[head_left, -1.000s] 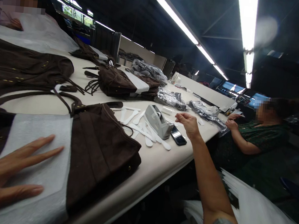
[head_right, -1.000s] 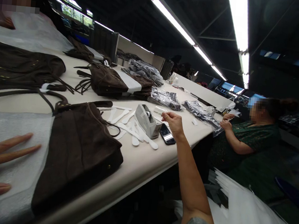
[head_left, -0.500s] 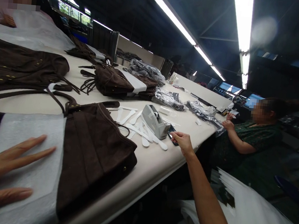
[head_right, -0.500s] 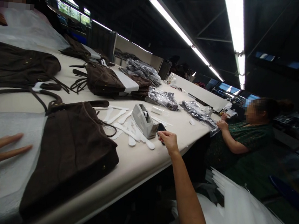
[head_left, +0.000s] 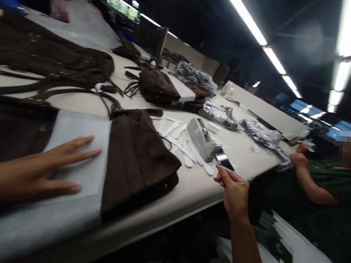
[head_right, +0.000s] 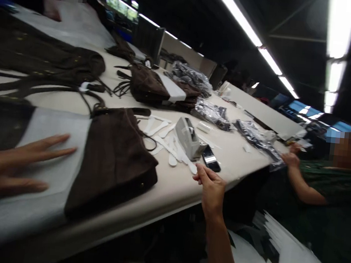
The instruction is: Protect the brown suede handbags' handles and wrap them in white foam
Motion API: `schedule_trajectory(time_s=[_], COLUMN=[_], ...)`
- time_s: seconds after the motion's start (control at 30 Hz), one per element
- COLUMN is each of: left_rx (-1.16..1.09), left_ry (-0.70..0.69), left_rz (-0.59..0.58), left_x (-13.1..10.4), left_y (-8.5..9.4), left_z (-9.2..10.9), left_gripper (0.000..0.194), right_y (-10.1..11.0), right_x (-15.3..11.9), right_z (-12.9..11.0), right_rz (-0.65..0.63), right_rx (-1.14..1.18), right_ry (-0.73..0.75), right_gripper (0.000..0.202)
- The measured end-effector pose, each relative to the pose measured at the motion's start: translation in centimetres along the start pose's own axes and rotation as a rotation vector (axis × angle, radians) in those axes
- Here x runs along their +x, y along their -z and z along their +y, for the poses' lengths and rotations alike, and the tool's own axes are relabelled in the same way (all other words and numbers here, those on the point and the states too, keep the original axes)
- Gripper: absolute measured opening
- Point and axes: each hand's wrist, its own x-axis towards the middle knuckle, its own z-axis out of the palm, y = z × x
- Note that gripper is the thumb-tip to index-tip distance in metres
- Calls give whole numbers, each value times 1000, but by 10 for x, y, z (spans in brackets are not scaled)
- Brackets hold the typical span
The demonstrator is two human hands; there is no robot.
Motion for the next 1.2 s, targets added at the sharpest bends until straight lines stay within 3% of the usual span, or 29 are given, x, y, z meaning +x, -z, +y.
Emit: schedule_trajectory(time_s=[0.07, 0.1, 0.23, 0.37, 0.5, 0.7, 0.83, 1.03, 1.2], left_rx=[-57, -68, -102, -116, -101, -25, 14, 43, 35], left_ry=[-41, -15, -4, 2, -21, -21, 22, 69, 65], left_rz=[-269, -309, -352, -345, -315, -225, -171, -210, -224], left_x=[-7, -8, -4, -4, -4, -5, -7, -8, -8], left_y=[8, 13, 26, 27, 22, 5, 0, 7, 7], left_z=[7, 10, 15, 20, 21, 24, 34, 42, 42], left_gripper=[82, 87, 89, 90, 89, 80, 72, 67, 68], right_y=[-26, -39, -82, -120, -148, -166, -172, -183, -190], right_x=[-35, -52, -107, -136, -135, -122, -122, -127, -117], right_z=[-20, -29, -60, -82, -101, -122, -116, -98, -95], right_rz=[-212, -301, -556, -741, -811, -879, -933, -938, -1092], right_rx=[161, 204, 309, 352, 306, 196, 91, 9, -55], right_ry=[-121, -172, -296, -294, -229, -158, -186, -238, -299], right_gripper=[30, 29, 29, 28, 29, 25, 25, 25, 19])
